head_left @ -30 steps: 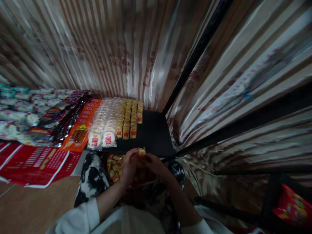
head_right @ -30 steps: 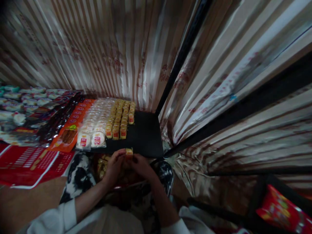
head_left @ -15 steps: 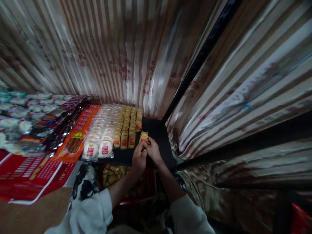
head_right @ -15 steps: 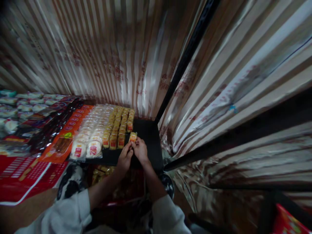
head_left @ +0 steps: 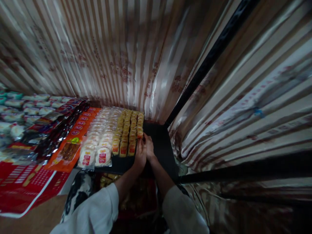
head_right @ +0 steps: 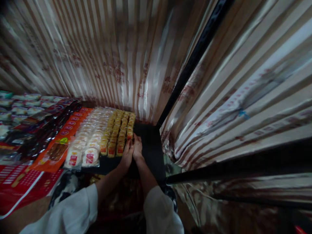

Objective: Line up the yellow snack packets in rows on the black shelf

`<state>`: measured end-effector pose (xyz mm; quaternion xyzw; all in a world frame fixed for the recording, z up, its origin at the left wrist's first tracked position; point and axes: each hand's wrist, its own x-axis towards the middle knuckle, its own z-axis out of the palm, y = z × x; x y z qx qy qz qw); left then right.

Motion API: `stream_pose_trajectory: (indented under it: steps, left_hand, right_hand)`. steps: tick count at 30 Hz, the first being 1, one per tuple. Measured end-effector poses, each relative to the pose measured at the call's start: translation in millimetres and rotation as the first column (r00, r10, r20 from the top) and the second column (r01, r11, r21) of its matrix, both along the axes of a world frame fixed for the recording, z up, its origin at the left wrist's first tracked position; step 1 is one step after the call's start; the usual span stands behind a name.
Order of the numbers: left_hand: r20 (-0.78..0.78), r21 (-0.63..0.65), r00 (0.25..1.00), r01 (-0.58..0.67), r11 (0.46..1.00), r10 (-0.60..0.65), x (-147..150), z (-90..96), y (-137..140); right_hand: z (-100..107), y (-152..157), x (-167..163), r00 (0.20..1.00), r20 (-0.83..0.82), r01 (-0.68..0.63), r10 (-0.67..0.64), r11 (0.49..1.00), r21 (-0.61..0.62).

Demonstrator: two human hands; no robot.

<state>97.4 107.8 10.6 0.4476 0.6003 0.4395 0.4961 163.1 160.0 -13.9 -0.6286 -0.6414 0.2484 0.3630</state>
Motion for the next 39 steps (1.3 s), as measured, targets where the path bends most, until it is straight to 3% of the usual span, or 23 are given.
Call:
stream_pose_trajectory:
  steps: [7,14,23,27,31,39]
  left_hand:
    - [0.041,0.026,0.999,0.022,0.999,-0.023,-0.8,-12.4,8.3]
    - [0.026,0.073,1.0,-0.019,0.997,0.017,1.5,-22.4,11.9]
    - [-0.003,0.025,0.999,-0.033,0.999,0.033,-1.4,-8.7,-4.9]
    - [0.02,0.032,1.0,0.008,0.999,-0.008,-8.9,1.0,-32.8]
    - [0.047,0.089,0.996,0.076,0.993,-0.081,-18.1,2.9,-74.5]
    - [-0.141,0.024,0.962,0.239,0.971,-0.234,-32.8,-26.5,-139.3]
  right_hand:
    - [-12.4,2.4,-2.1,0.999,-0.017,0.029,-0.028,0.996,0.086]
    - [-16.9,7.7,-3.0,0.999,0.015,-0.029,0.028,0.999,0.044]
    - [-18.0,-8.9,-4.8,0.976,-0.198,0.104,-0.09,0.993,0.061]
    - [-9.5,-40.1,-4.0,0.963,-0.233,0.163,-0.136,0.982,0.098]
    - [-1.3,-91.5,-1.4,0.968,-0.231,0.132,-0.098,0.982,0.137]
    - [-17.1,-181.5,2.9,0.996,-0.079,-0.028,0.035,0.996,0.086]
